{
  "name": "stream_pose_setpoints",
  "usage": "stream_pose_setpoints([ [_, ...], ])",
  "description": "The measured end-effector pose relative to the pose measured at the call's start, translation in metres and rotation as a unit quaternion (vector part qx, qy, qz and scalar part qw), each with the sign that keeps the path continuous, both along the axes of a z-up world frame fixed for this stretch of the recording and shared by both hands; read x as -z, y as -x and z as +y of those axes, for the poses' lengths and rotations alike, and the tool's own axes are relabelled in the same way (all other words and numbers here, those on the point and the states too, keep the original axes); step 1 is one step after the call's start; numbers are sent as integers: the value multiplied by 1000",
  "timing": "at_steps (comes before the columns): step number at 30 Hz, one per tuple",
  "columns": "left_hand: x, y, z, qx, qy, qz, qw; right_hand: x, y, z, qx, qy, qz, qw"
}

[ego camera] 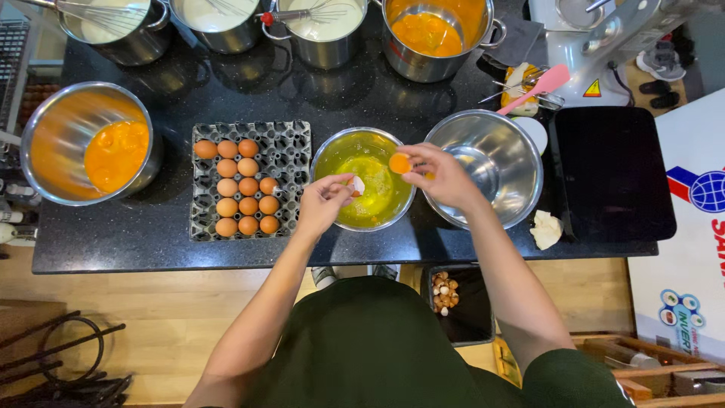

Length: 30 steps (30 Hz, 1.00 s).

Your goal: The person retrieves a tray of eggs from a storage rack and places it on a kitchen counter. They then crack multiple eggs one by one, separating the yolks into a metal bowl and the whites into a separate container. The shells are discarded into a bin.

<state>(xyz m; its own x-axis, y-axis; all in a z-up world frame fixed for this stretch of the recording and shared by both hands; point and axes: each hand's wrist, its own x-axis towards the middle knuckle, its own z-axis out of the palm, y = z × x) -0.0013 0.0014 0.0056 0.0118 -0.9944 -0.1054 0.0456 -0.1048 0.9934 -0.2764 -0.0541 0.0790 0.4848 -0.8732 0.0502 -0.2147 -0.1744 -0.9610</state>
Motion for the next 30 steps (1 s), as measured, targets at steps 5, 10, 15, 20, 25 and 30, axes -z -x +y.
stream_pose_setpoints([
  [5, -8, 4, 1, -1, -4, -5, 1000, 30, 55, -4, 193, 74, 200, 958],
  [10, -17, 36, -12, 37, -23, -35, 998, 92, 59, -26, 178, 213, 376, 884],
  [15, -19, 86, -35, 44, 48, -158, 985, 86, 60, -13, 232, 184, 382, 875],
  [20, -12, 147, -57, 42, 103, -178, 978, 49, 52, 24, 335, 131, 209, 909],
  [25, -18, 176, -60, 31, 238, -253, 937, 28, 43, 41, 374, 101, 204, 899],
  [30, -28, 173, -57, -2, 167, -220, 961, 36, 55, 44, 359, 264, 264, 855],
])
